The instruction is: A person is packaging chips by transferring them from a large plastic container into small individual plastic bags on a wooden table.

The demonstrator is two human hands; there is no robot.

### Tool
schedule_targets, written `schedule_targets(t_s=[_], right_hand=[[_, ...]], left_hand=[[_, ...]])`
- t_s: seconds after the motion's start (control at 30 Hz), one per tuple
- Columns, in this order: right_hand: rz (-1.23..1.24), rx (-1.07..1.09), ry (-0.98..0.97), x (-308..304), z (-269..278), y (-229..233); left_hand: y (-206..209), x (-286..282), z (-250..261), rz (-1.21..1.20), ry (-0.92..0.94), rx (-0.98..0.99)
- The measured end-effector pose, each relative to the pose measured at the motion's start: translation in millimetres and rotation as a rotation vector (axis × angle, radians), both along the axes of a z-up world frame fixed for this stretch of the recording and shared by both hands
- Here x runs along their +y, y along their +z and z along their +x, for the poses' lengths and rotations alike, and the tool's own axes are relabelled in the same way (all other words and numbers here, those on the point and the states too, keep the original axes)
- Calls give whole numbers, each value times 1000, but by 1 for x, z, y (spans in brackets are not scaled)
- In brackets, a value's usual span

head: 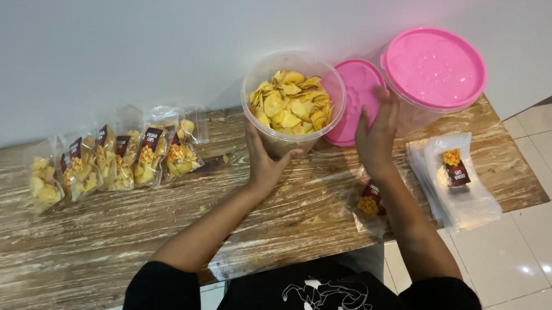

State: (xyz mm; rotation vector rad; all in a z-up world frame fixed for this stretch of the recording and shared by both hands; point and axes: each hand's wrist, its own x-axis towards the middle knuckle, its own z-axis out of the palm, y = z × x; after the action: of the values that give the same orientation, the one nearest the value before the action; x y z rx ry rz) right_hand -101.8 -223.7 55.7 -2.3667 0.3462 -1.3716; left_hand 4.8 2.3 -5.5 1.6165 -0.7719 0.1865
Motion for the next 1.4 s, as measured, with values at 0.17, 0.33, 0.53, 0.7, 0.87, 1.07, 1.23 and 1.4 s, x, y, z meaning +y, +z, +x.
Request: schedule_targets(t_s=[0.17, 0.33, 0.53, 0.7, 0.87, 1.07, 1.23, 1.4], right_hand=[[-227, 171, -206, 2, -9, 2], [-365, 295, -332, 9, -21, 16], [-312, 273, -101, 19, -50, 37], [-357, 233, -62, 23, -94, 42], [-266, 245, -97, 9, -131, 8], [-169, 270, 0, -3, -111, -15], [-176, 338, -76, -24, -82, -22], [253, 701, -144, -39, -87, -14]], left_hand=[[1, 1, -1, 16, -13, -10], [-2, 2, 0, 30, -17, 8], [20, 8, -7, -27, 17, -101], [12, 8, -6, -97, 171, -243], [15, 11, -22, -118, 118, -314], [24, 15, -71, 30, -39, -317], [28, 16, -92, 189, -187, -325], [23, 15, -99, 269, -345, -437]])
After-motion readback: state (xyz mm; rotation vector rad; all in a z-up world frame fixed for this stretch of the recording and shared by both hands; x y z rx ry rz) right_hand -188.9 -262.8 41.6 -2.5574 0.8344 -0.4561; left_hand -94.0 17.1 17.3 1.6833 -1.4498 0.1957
